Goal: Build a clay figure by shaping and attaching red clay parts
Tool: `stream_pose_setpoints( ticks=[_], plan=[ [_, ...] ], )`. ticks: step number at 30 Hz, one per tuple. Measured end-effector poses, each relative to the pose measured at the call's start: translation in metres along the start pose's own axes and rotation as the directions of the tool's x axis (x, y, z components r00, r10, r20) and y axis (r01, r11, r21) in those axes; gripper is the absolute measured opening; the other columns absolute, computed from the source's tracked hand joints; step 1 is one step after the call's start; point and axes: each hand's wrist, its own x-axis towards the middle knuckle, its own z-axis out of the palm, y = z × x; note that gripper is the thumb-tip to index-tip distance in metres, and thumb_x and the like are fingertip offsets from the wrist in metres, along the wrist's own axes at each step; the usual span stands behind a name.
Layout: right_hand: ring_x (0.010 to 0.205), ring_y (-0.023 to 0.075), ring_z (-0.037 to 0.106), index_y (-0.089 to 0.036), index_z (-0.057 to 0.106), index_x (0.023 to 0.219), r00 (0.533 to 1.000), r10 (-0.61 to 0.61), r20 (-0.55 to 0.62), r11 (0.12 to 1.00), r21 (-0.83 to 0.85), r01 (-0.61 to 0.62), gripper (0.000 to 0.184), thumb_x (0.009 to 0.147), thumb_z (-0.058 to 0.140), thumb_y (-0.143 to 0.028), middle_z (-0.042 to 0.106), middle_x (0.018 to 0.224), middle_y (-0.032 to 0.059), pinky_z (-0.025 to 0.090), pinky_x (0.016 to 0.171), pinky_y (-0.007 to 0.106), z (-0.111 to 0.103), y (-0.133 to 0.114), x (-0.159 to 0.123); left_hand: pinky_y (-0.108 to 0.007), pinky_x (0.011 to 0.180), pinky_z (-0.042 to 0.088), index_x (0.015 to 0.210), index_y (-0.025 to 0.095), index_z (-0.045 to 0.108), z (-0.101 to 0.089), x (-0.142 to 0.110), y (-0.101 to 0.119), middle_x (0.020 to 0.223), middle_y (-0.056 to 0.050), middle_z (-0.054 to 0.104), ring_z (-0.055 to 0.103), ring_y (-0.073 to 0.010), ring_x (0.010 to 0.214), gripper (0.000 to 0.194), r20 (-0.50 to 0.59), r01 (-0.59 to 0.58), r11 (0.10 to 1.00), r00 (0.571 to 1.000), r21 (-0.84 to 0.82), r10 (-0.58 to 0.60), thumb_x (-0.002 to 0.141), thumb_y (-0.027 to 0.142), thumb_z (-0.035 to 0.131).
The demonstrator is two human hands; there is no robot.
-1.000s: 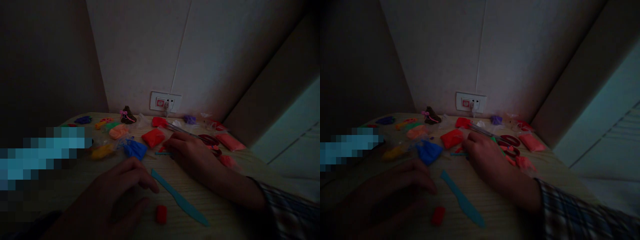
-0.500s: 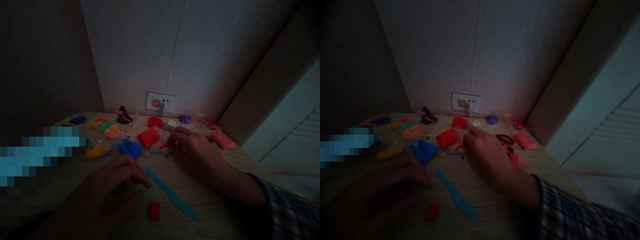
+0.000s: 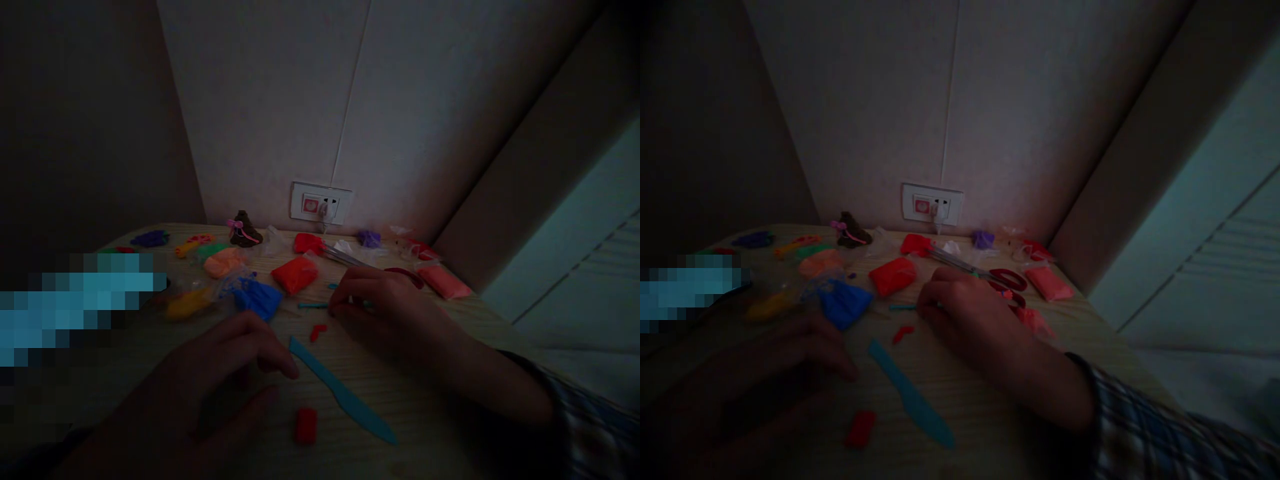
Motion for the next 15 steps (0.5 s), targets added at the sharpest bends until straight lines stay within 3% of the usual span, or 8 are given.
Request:
stream_pose_setpoints(
  ticks=[6, 11, 15],
  plan=[
    [0.082, 0.0160, 0.070, -0.016, 0.081, 0.092, 1.000, -0.012, -0.002, 1.000, -0.016, 0.012, 0.022, 0.092, 0.068, 0.001, 0.077, 0.098, 0.0044, 0.048, 0.071, 0.026, 0.007, 0.006, -0.002, -0.023, 0.076, 0.053, 0.089, 0.033, 0.073, 0.000, -0.001, 0.000, 0.091, 0.008, 0.070, 0.069, -0.0143, 0.083, 0.021, -0.028, -0.009, 0.999, 1.000, -0.035, 0.008, 0.096, 0.027, 0.055],
    [0.077, 0.0155, 0.067, -0.013, 0.076, 0.085, 0.999, -0.027, -0.024, 0.999, -0.020, 0.027, 0.018, 0.092, 0.068, 0.001, 0.074, 0.093, 0.0056, 0.046, 0.067, 0.026, 0.010, 0.006, 0.001, -0.023, 0.076, 0.053, 0.088, 0.032, 0.074, 0.001, 0.001, 0.004, 0.094, 0.006, 0.071, 0.071, -0.0162, 0.089, 0.021, -0.040, -0.013, 1.000, 0.999, 0.002, 0.013, 0.098, 0.033, 0.056],
    [0.077, 0.0136, 0.067, -0.015, 0.074, 0.089, 0.993, -0.109, -0.046, 0.994, 0.016, 0.110, 0.018, 0.095, 0.067, 0.000, 0.074, 0.091, 0.0022, 0.048, 0.069, 0.024, 0.007, -0.004, -0.005, -0.023, 0.073, 0.050, 0.088, 0.034, 0.074, -0.002, 0.003, 0.003, 0.090, 0.008, 0.070, 0.068, -0.0138, 0.081, 0.018, -0.027, 0.043, 0.999, 0.999, -0.018, -0.044, 0.093, 0.031, 0.057]
  ],
)
